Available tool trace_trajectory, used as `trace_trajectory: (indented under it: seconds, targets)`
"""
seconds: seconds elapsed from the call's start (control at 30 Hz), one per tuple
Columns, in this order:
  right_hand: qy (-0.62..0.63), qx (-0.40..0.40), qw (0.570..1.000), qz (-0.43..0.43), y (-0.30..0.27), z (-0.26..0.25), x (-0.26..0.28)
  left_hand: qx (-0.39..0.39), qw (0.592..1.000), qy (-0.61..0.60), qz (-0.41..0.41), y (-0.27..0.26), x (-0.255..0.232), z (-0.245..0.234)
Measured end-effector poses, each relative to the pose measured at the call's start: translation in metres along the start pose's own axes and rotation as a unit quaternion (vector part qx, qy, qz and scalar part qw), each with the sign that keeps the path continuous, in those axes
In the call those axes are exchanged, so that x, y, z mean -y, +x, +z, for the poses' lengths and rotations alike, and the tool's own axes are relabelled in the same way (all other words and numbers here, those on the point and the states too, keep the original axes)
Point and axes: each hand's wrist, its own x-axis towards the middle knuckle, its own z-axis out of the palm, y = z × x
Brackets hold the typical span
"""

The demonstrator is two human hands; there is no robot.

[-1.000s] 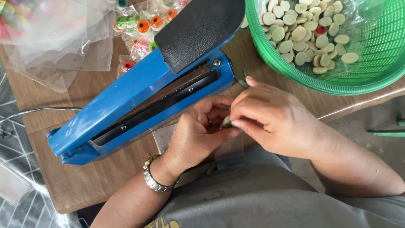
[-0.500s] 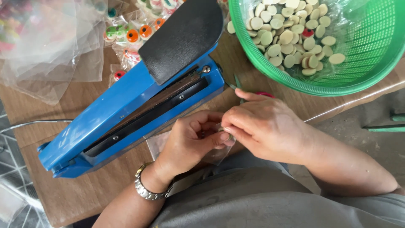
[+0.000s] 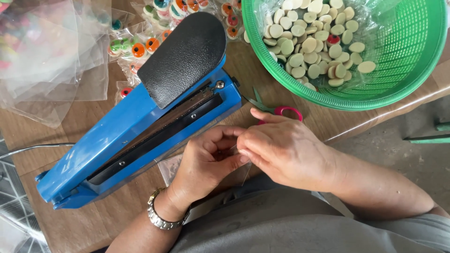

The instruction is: Manually placing small candies into plastic bags and sealing them with a heat sealer

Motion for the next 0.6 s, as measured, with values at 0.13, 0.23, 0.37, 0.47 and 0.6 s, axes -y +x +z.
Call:
trace_trajectory:
  seconds: [0.13,0.23,0.37,0.47,0.6]
  targets:
    - [-0.018,-0.024,0.999,0.024,0.000,-0.009,-0.005,-0.028,0.979,0.186,-0.073,0.001,0.002,-0.003]
    - [0.052,0.007,0.996,0.076,0.005,-0.013,-0.004,-0.021,0.990,0.120,-0.069,-0.002,0.000,-0.003]
    - [0.095,0.003,0.989,0.114,0.011,-0.010,-0.001,-0.033,0.977,0.203,-0.055,-0.001,0.004,-0.005]
    - [0.093,0.005,0.987,0.133,0.009,-0.007,0.000,-0.026,0.982,0.174,-0.067,-0.001,0.004,-0.006]
    - [0.087,0.001,0.989,0.122,0.010,-0.005,0.003,-0.021,0.982,0.179,-0.052,0.000,0.000,-0.005]
